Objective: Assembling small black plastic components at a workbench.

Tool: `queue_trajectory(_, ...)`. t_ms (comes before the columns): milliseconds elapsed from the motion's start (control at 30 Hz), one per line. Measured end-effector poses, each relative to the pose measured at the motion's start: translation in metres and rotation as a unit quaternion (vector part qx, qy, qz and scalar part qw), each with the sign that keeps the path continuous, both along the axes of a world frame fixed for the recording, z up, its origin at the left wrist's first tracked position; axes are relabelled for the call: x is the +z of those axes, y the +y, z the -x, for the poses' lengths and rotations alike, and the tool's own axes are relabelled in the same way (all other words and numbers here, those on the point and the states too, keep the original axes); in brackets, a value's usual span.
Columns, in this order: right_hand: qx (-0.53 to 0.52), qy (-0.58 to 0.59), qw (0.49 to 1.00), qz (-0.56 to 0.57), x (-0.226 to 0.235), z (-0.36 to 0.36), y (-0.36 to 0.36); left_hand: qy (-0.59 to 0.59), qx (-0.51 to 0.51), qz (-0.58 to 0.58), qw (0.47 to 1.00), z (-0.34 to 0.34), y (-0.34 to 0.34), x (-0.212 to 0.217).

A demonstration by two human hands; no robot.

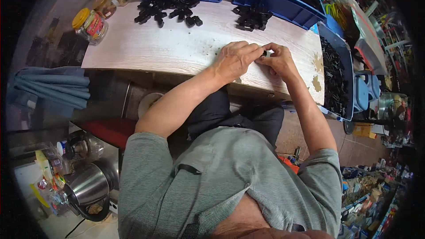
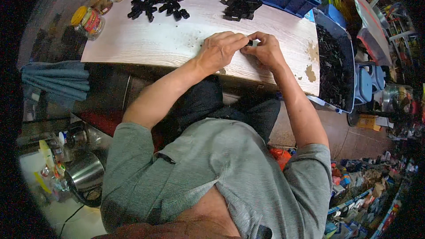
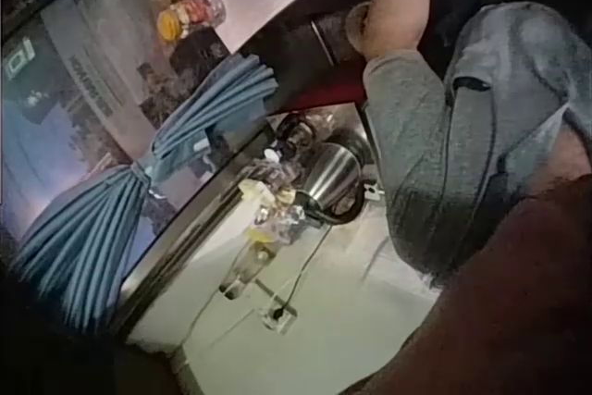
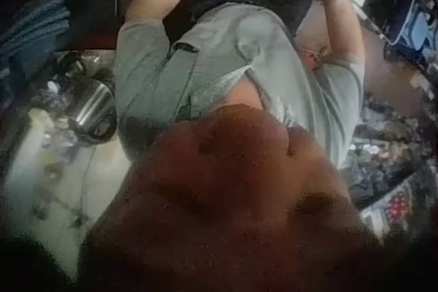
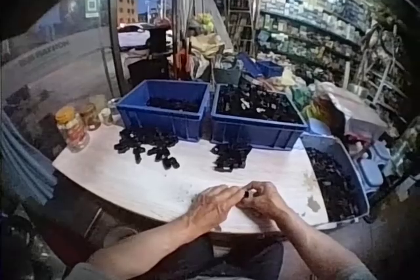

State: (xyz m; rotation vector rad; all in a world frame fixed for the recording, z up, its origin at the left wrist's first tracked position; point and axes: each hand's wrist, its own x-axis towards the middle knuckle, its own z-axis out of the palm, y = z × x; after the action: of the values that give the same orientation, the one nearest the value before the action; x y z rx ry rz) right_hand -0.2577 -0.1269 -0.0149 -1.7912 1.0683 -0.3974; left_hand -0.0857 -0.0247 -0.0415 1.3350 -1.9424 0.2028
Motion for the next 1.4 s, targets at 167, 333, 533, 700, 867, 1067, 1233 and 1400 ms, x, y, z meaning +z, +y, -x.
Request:
queue_trajectory(167,-0.003,0.012,1.000,-0.025,0.005,-0.001,0.003,-0.010,0.015,0.005,1.000,0.002,0.001,-0.003)
queue_trajectory(333,0.016,0.010,1.000,-0.007,0.003,-0.002,0.001,-0.012,0.027,-0.020,0.999,0.003,0.007,-0.002)
queue_trajectory(533,0.015,0.023,1.000,-0.001,0.001,-0.001,0.001,-0.008,0.040,-0.014,0.999,0.005,0.009,-0.004)
queue_trajectory(700,0.031,0.050,0.998,0.019,0.004,-0.004,0.002,0.001,0.042,0.012,0.999,0.003,0.009,-0.009)
queue_trajectory(867,0.059,0.043,0.997,0.004,0.005,-0.005,0.002,-0.023,0.047,-0.016,0.998,0.001,0.019,-0.008)
queue_trajectory(1067,0.042,0.047,0.998,0.022,0.001,-0.002,0.000,-0.037,0.064,-0.003,0.997,-0.002,0.015,-0.012)
queue_trajectory(1233,-0.053,-0.044,0.996,-0.052,0.002,0.009,0.007,-0.019,0.184,0.066,0.981,-0.082,0.013,-0.001)
queue_trajectory(1400,-0.173,-0.119,0.969,-0.130,0.005,0.020,-0.008,-0.126,0.271,-0.086,0.950,-0.146,0.024,-0.005)
